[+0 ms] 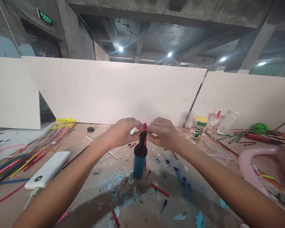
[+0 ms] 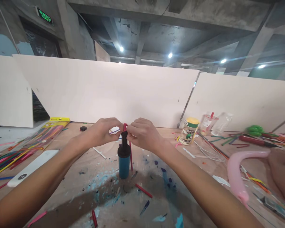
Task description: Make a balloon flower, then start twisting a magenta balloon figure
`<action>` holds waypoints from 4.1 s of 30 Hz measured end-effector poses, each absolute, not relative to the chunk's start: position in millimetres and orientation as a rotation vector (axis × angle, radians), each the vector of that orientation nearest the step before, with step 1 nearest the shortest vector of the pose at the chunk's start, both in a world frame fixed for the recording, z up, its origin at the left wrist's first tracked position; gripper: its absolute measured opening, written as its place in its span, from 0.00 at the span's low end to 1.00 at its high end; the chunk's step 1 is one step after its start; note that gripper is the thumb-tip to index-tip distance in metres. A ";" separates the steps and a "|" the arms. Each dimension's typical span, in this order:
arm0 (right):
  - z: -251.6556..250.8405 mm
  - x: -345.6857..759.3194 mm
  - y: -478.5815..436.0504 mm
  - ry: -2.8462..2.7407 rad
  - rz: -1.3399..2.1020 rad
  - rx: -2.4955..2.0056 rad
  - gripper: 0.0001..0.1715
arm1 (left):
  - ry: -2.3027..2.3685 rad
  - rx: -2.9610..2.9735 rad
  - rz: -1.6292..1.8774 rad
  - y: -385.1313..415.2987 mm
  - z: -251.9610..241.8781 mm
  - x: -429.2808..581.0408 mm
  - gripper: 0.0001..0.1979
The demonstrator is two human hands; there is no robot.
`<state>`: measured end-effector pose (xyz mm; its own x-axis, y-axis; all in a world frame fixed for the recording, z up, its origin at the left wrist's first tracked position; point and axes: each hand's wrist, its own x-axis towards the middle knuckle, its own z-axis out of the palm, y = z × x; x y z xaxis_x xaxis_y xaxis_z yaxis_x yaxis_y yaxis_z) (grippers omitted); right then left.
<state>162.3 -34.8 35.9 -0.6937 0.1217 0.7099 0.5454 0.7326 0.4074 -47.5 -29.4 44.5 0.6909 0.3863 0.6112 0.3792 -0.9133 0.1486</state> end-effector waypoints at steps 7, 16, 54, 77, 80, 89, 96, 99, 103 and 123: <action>37.1 157.9 -36.5 -2.224 -0.496 -0.701 0.12 | 0.663 1.787 1.280 -24.2 19.8 -21.7 0.10; 32.2 164.3 -36.1 -1.990 0.891 -0.980 0.16 | 0.532 1.612 1.208 -20.5 9.1 -21.8 0.12; 4.6 127.5 7.0 -1.716 0.794 -0.843 0.13 | 0.246 1.317 1.246 -4.5 -11.7 -3.1 0.15; -89.3 114.7 -119.5 -0.595 2.331 -1.052 0.43 | 0.395 0.329 1.268 54.1 -58.1 -18.5 0.12; -101.9 117.5 -143.2 -0.626 2.300 -1.044 0.41 | 0.394 0.323 1.256 48.8 -62.7 -17.1 0.11; -74.6 129.3 -130.7 -0.629 2.355 -1.139 0.44 | 0.388 0.316 1.197 34.9 -60.6 -1.9 0.13; -68.4 121.6 -122.3 -0.715 2.377 -1.092 0.42 | 0.408 0.320 1.219 26.5 -47.8 -11.7 0.12; -65.6 120.1 -109.4 -0.734 2.332 -1.098 0.41 | 0.443 0.342 1.213 20.2 -50.4 -5.0 0.12; -63.8 114.2 -90.3 -0.759 2.265 -1.068 0.40 | 0.477 0.362 1.179 18.4 -56.4 8.7 0.12; -61.8 111.0 -91.7 -0.732 2.323 -0.958 0.39 | 0.585 0.368 1.340 53.8 -34.9 -14.1 0.12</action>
<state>111.0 -91.7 -61.8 -0.6158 0.6355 -0.4658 -0.2536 -0.7195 -0.6465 -14.1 53.8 -34.9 0.1190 0.9757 -0.1838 -0.7980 0.2042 0.5670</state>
